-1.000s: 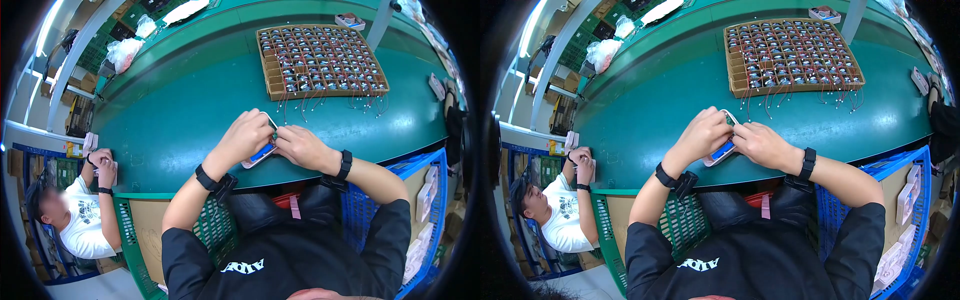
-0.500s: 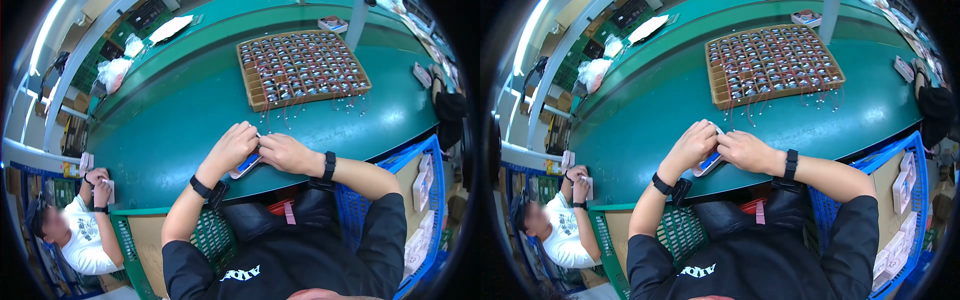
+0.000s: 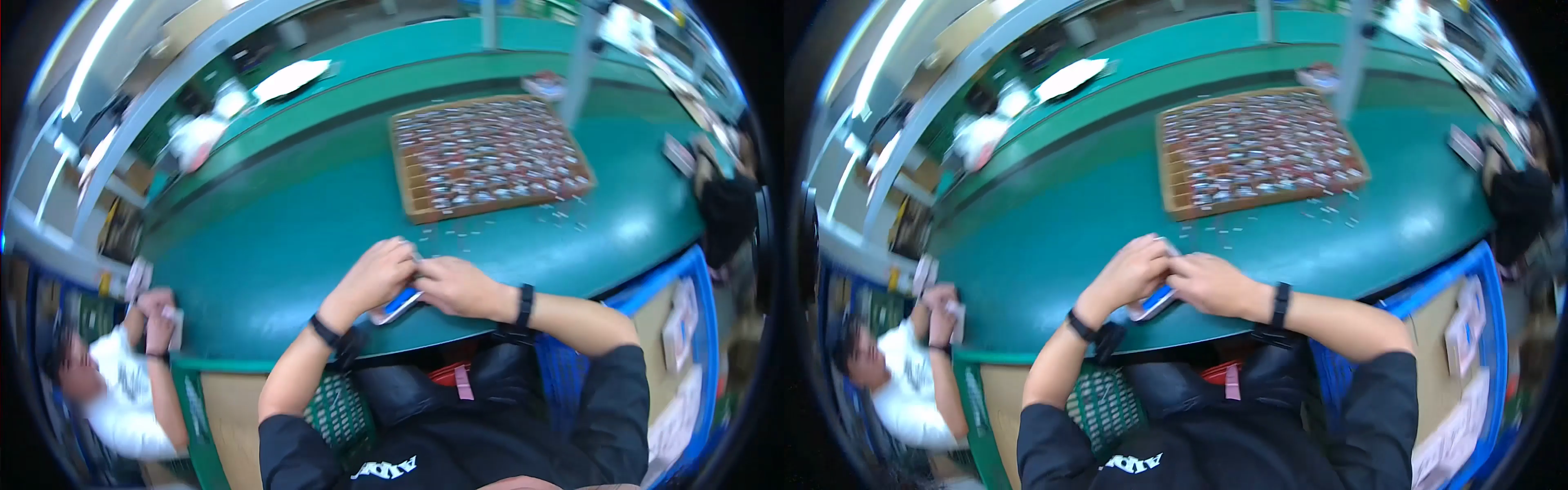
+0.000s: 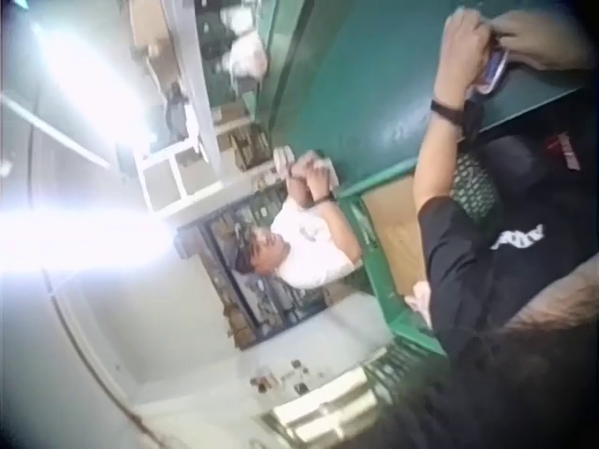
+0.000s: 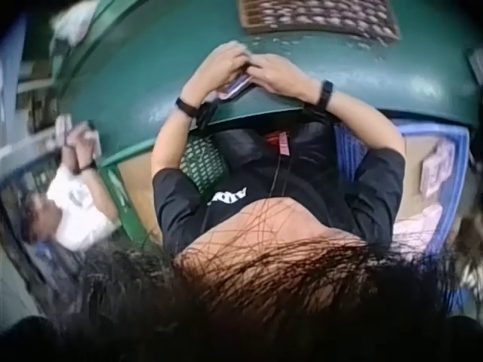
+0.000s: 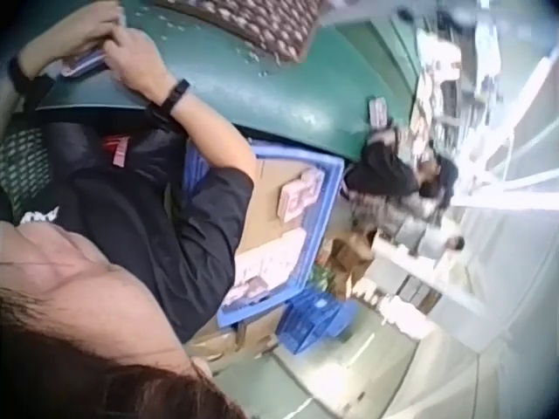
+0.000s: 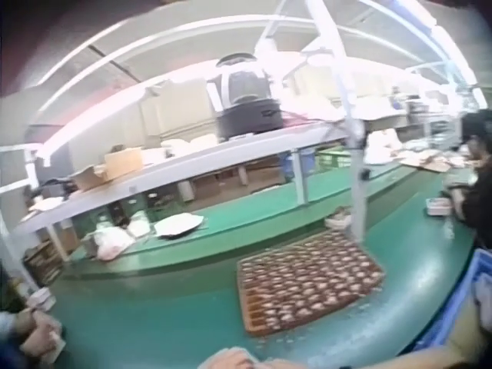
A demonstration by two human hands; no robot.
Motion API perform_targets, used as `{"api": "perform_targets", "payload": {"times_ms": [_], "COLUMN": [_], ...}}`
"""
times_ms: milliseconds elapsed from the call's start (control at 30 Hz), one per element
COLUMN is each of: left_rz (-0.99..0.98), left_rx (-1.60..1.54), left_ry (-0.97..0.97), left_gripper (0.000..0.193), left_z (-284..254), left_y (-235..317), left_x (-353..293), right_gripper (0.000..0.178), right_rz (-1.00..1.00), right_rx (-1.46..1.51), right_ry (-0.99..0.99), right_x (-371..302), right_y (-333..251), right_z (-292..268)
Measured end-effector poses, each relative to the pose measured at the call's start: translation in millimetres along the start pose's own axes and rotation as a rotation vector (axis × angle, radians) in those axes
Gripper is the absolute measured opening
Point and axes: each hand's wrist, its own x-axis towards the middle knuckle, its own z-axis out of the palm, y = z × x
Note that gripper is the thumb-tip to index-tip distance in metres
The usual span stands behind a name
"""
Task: The person picks up a speaker from a tray and places it into a pink plastic housing, pressing it into position and routing the wires. They then press the wires into the housing by hand and set the assembly aside on the workbench.
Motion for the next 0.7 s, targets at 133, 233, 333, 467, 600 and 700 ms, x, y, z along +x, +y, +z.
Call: {"api": "perform_targets", "payload": {"times_ms": [133,233,333,467,600,700], "left_rz": [0.048,0.012,-0.030,-0.082,-0.153,-0.163], "left_rx": [0.095,0.275,0.335,0.210,0.203,0.175], "left_ry": [0.017,-0.007,0.016,0.004,0.056,0.118], "left_gripper": [0.009,0.012,0.010,0.008,0.007,0.008], "left_z": [21.1,20.6,19.0,25.8,44.0,47.5], "left_y": [-5.9,4.4,2.8,-5.6,-6.6,0.0], "left_x": [12.0,7.3,-1.0,-3.2,-3.7,-6.5], "right_gripper": [0.020,0.022,0.023,0.021,0.020,0.021], "right_rz": [0.060,0.140,0.168,0.181,0.191,0.183], "right_rx": [0.028,-0.054,-0.030,-0.018,0.009,0.001], "right_ry": [-0.033,-0.081,-0.100,-0.113,-0.100,-0.101], "right_x": [-6.0,-5.7,-1.7,-0.1,-4.3,-5.3], "right_y": [1.3,-6.6,-10.3,-11.2,-10.9,-12.1], "right_z": [-13.4,-15.2,-8.1,-3.9,-1.9,-2.9]}}
